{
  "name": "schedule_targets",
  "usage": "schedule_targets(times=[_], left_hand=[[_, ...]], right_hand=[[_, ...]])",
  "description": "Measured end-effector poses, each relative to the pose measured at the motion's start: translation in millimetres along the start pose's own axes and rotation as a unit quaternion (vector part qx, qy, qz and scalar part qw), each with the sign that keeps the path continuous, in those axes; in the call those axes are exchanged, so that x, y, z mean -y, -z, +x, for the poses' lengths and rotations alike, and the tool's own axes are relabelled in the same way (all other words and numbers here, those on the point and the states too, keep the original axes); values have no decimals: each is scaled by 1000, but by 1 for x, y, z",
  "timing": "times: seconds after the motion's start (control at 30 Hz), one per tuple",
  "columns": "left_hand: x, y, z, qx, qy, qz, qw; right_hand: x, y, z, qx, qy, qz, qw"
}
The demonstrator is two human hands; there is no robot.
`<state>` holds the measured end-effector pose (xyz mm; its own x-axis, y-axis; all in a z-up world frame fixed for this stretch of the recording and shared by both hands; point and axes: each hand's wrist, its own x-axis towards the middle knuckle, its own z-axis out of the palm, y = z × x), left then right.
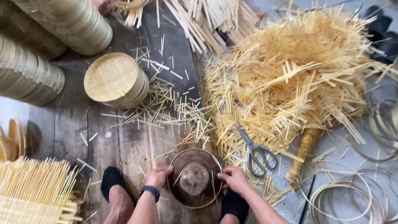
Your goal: Weaving bamboo strips and trimming them with shears to manufacture a basket or lid.
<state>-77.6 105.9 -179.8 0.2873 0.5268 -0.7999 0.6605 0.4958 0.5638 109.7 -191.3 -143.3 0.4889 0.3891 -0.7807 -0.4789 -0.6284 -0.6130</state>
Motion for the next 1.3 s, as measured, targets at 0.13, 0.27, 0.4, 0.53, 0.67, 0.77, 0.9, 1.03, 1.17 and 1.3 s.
schedule_targets(times=[0.13, 0.27, 0.4, 0.53, 0.67, 0.77, 0.9, 1.03, 1.17, 1.3], left_hand=[[-42, -9, -42, -70, -18, 118, 990], [60, 5, 15, 57, -1, -213, 975], [75, -19, -53, 134, 96, -316, 934], [81, -44, -84, 68, 98, -261, 958], [49, -48, -107, 81, 86, -288, 950], [8, -36, -135, 76, 111, -271, 953], [-29, -10, -158, 30, 9, -40, 999], [-64, -21, -178, 135, -296, 1, 946], [-80, -57, -181, 22, -367, -4, 930], [-76, -48, -170, 6, -364, 64, 929]], right_hand=[[28, 2, -29, -18, 22, 37, 999], [29, 4, -43, 63, -6, 162, 985], [-3, -21, -19, 99, -36, 195, 975], [-27, -32, -7, 19, -65, 148, 987], [-31, -40, -6, 0, -8, 137, 991], [-22, -30, -9, 35, 16, 150, 988], [47, -29, -69, -102, 249, -53, 962], [112, -38, -105, -94, 246, -76, 962], [104, -50, -99, -132, 304, -84, 940], [103, -29, -109, -115, 328, -56, 936]])
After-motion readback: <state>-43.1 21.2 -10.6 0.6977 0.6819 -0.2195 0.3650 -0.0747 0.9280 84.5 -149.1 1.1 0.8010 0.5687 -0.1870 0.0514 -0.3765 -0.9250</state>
